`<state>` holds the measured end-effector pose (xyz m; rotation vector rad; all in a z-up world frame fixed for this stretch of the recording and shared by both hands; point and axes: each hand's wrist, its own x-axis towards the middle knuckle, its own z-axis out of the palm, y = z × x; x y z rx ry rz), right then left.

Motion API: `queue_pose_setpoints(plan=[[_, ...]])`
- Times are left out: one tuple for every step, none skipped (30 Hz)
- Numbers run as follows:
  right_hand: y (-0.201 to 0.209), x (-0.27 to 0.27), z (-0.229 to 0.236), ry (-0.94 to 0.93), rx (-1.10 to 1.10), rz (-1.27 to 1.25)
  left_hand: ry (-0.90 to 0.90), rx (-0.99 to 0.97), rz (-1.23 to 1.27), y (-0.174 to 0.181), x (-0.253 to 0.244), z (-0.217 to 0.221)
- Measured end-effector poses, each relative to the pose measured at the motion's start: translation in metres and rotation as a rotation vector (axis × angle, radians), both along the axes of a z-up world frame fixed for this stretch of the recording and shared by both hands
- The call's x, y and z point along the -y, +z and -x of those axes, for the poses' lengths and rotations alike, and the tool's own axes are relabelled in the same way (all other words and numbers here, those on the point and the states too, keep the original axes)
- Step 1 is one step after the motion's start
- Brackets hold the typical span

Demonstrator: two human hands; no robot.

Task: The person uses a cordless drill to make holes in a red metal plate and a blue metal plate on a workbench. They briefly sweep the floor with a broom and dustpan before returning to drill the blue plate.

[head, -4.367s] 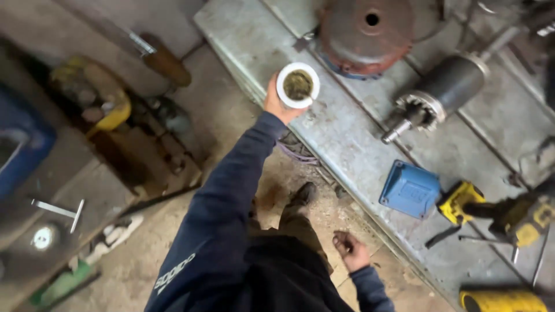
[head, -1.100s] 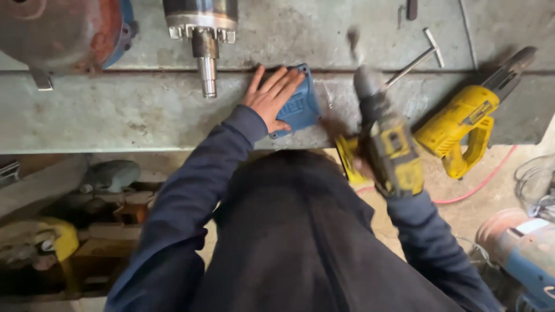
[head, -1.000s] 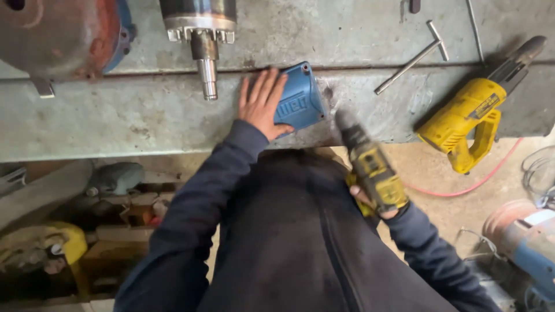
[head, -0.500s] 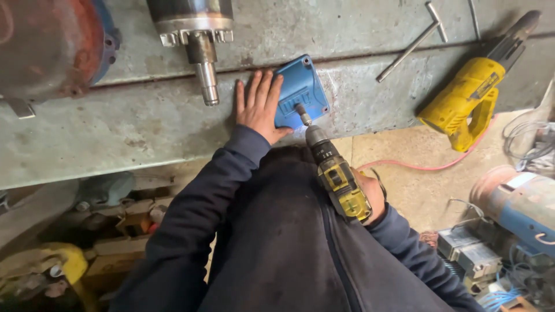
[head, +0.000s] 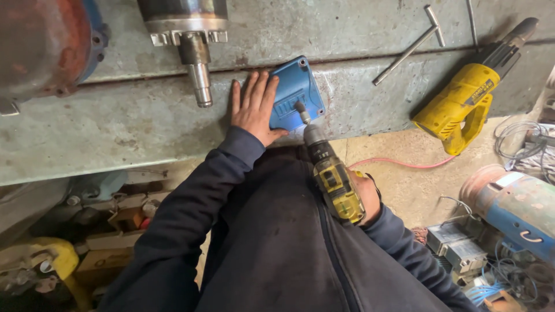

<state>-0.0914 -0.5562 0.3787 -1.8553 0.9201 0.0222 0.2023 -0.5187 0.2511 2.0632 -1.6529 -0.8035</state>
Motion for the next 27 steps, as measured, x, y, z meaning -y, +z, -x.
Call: queue_pose_setpoints(plan=[[-0.001,0.000,0.001,0.006,0.009,-0.003,0.005,-0.004,0.008,-0.001,0.000,0.000],[-0.001,-0.001,0.001,0.011,0.018,-0.005,0.009,-0.009,0.017,-0.001,0.001,-0.001],[-0.003,-0.002,0.004,0.009,0.018,-0.002,0.007,-0.009,0.020,-0.003,0.000,-0.001],[-0.005,-0.003,0.007,0.017,0.000,-0.006,-0.002,-0.003,0.022,-0.004,-0.001,-0.001],[-0.007,-0.003,0.010,0.029,-0.017,-0.009,-0.007,0.002,0.025,-0.006,-0.001,-0.001],[-0.009,-0.001,0.010,0.029,-0.018,-0.005,-0.007,0.001,0.030,-0.004,0.001,-0.002],[-0.010,-0.001,0.012,0.063,-0.040,0.010,0.002,-0.008,0.023,-0.002,0.001,-0.001],[-0.012,-0.001,0.013,0.097,-0.062,0.025,0.010,-0.018,0.016,-0.001,0.001,-0.001],[-0.009,-0.002,0.011,0.094,-0.063,0.025,0.007,-0.018,0.017,-0.001,0.002,-0.001],[-0.005,-0.002,0.008,0.100,-0.073,0.035,0.000,-0.014,0.021,-0.001,0.002,-0.001],[-0.002,-0.001,0.005,0.115,-0.081,0.042,0.002,-0.009,0.022,0.000,0.001,-0.001],[0.001,-0.001,0.001,0.120,-0.079,0.039,0.008,-0.008,0.019,0.001,-0.001,-0.002],[0.005,0.000,-0.002,0.103,-0.065,0.036,0.003,0.002,0.018,0.001,0.000,-0.001],[0.009,0.001,-0.006,0.086,-0.052,0.033,-0.002,0.012,0.018,0.001,0.000,-0.001],[0.008,0.000,-0.004,0.092,-0.052,0.029,0.004,0.012,0.013,0.001,-0.002,0.000],[0.007,-0.002,-0.002,0.083,-0.038,0.016,0.009,0.007,0.005,0.002,-0.003,0.001],[0.005,-0.002,-0.001,0.065,-0.025,0.013,0.005,0.002,0.008,0.002,0.001,0.000],[0.002,-0.001,0.001,0.061,-0.025,0.020,0.002,0.002,0.015,0.001,0.003,-0.001],[0.000,-0.003,0.003,0.057,-0.049,0.016,-0.004,0.002,0.010,0.001,0.002,-0.001],[-0.002,-0.004,0.005,0.053,-0.073,0.012,-0.009,0.002,0.004,0.002,0.002,-0.001],[-0.001,-0.007,0.004,0.046,-0.072,0.016,-0.015,0.003,0.009,0.001,0.000,0.000],[0.001,-0.010,0.002,0.022,-0.105,0.020,-0.006,0.010,0.019,0.000,-0.002,0.000],[0.002,-0.009,0.000,0.001,-0.135,0.029,0.008,0.019,0.035,-0.001,0.000,0.000],[0.003,-0.007,-0.001,-0.002,-0.133,0.038,0.005,0.022,0.045,-0.001,0.002,0.000],[0.005,-0.006,-0.002,-0.015,-0.139,0.040,0.010,0.020,0.036,0.000,0.001,0.001],[0.006,-0.005,-0.003,-0.027,-0.145,0.042,0.016,0.019,0.028,0.000,0.001,0.001],[0.005,-0.003,-0.003,-0.027,-0.144,0.041,0.016,0.020,0.027,-0.002,0.001,0.001]])
